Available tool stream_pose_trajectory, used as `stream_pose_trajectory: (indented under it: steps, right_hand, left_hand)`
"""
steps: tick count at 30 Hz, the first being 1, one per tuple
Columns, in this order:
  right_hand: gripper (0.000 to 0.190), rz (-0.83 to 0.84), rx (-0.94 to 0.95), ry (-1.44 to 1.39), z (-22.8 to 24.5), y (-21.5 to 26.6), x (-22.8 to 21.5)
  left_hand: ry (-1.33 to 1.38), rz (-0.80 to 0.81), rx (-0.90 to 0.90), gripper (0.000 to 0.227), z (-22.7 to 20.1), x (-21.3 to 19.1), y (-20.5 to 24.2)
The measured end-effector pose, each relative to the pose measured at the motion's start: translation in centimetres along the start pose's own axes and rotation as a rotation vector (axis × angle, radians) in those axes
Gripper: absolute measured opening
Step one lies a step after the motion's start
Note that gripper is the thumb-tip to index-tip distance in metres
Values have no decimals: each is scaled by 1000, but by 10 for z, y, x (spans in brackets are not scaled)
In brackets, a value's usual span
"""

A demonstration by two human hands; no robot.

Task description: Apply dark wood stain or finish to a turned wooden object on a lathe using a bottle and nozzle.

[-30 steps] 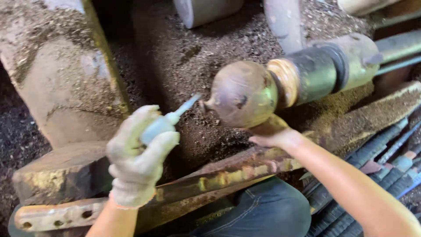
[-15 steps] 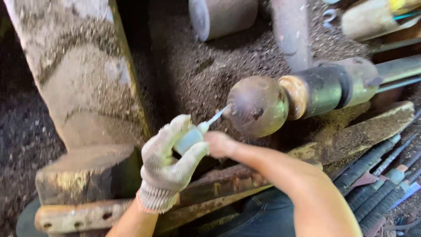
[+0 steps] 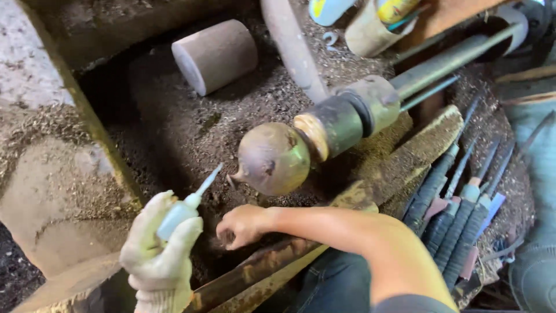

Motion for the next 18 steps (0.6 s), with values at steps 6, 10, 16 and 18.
stream_pose_trajectory:
  steps: [6, 10, 16, 18]
  right_hand:
    - [26, -823, -42, -459, 70, 166, -107]
    - [24, -1359, -148, -2, 38, 192, -138]
    - [29, -1154, 268, 117, -30, 161, -187]
    - [51, -934, 663, -283, -53, 153, -199]
  left_hand:
    - [56, -156, 180, 37, 22, -21, -1]
    - [208, -148, 184, 45, 18, -21, 0]
    - [67, -193, 106, 42, 29, -25, 4]
    - [144, -157, 101, 47, 27, -23, -10]
Point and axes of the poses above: each hand's wrist, its own y-axis away from the middle knuckle, its own x-axis out of the palm, z = x × y, the point moved 6 cm from there along -y, towards the middle knuckle, and after that the axes turned 4 degrees about -x, right-handed, at the moved point
